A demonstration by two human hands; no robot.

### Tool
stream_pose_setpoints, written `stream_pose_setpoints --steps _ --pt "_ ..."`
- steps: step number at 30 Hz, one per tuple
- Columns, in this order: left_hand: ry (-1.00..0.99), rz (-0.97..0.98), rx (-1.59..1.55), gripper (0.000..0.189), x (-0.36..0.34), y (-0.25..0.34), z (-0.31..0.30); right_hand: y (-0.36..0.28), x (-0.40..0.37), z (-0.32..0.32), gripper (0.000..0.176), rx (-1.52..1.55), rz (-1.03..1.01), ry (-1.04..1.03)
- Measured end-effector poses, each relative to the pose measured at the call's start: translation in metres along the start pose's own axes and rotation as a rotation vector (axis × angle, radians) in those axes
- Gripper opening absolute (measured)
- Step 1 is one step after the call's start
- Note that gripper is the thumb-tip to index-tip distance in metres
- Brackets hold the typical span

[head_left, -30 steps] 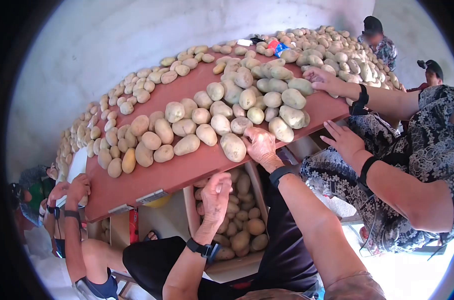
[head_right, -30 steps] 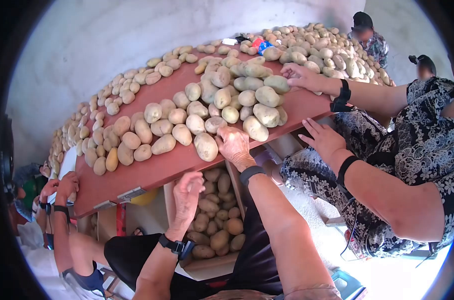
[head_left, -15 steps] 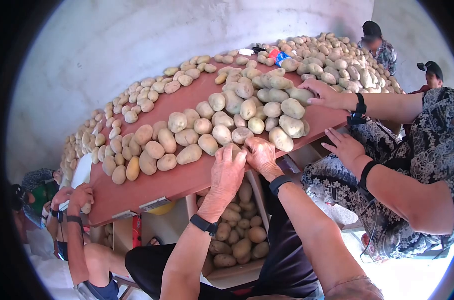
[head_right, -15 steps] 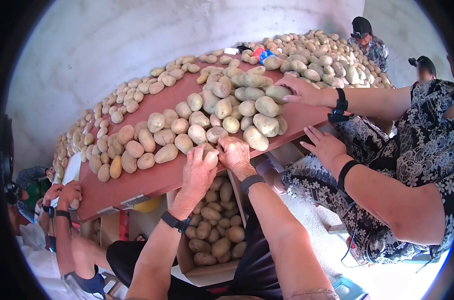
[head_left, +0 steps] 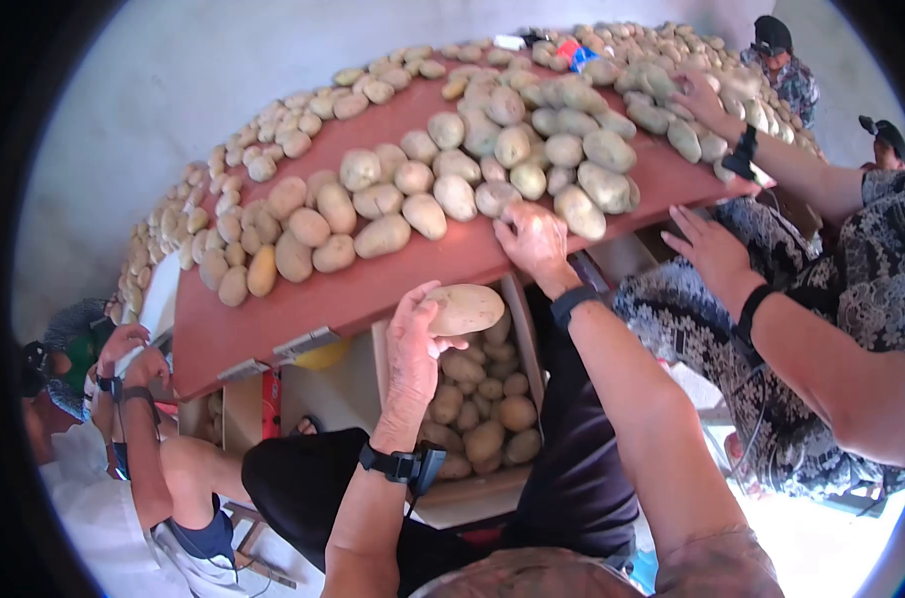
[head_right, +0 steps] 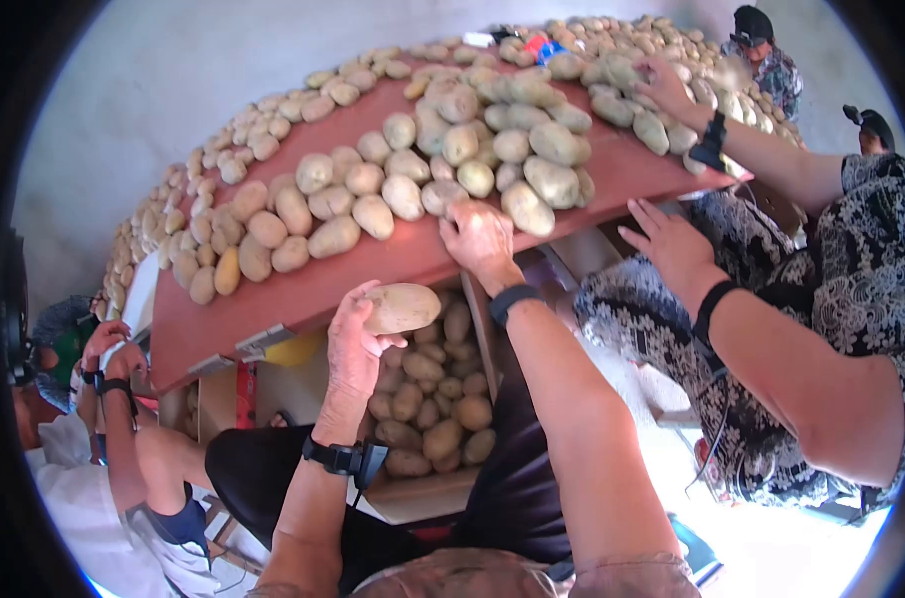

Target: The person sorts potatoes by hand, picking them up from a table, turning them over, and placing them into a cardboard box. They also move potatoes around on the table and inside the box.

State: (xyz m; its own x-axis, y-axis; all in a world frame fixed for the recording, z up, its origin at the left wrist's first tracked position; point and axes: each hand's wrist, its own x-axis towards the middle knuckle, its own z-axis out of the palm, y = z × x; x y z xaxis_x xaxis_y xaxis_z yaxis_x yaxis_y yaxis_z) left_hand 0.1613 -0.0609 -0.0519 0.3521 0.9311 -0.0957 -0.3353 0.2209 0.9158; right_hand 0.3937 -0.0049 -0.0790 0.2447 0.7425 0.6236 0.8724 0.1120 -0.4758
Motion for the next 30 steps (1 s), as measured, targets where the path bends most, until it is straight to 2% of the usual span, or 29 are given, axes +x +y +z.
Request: stream_pose_setpoints --steps 3,6,11,14,17,19,21,22,24,28,30 --pt "0.022 -0.082 -0.017 0.045 -0.016 -0.034 -0.021 0.004 -0.003 0.005 0.018 -0.018 0.004 0.014" --pt "0.315 -0.179 0.036 0.041 -0.024 -0.062 -0.039 0.001 -0.003 0.001 0.018 0.001 0.018 -0.008" --pt "0.495 -0.300 0.121 0.046 -0.024 -0.082 -0.061 0.000 -0.004 0.002 0.016 0.000 -0.002 0.043" --pt "0.273 -0.350 0.195 0.044 -0.025 -0.101 -0.076 0.001 -0.005 0.003 0.017 -0.020 0.033 -0.002" --pt "0.237 -0.413 0.346 0.049 -0.025 -0.116 -0.069 -0.002 -0.002 0.001 0.017 -0.038 0.039 -0.009" --pt "0.220 -0.406 0.290 0.048 -0.028 -0.109 -0.050 -0.002 -0.002 0.000 0.016 -0.053 0.056 -0.027" --pt "0.350 -0.427 0.240 0.045 -0.025 -0.113 -0.046 -0.001 -0.002 -0.001 0.016 -0.057 0.056 -0.037" --pt "0.351 -0.427 0.239 0.045 -0.024 -0.113 -0.047 -0.001 -0.001 0.000 0.016 -0.057 0.058 -0.044" --pt "0.226 -0.276 0.283 0.043 -0.023 -0.110 -0.049 -0.001 -0.002 0.000 0.016 -0.049 0.051 -0.031" --pt "0.229 -0.206 0.477 0.043 -0.019 -0.114 -0.047 -0.001 -0.001 0.000 0.017 -0.051 0.068 -0.049" --pt "0.153 -0.196 0.563 0.049 -0.018 -0.124 -0.051 0.000 -0.002 0.002 0.018 -0.052 0.056 -0.038"
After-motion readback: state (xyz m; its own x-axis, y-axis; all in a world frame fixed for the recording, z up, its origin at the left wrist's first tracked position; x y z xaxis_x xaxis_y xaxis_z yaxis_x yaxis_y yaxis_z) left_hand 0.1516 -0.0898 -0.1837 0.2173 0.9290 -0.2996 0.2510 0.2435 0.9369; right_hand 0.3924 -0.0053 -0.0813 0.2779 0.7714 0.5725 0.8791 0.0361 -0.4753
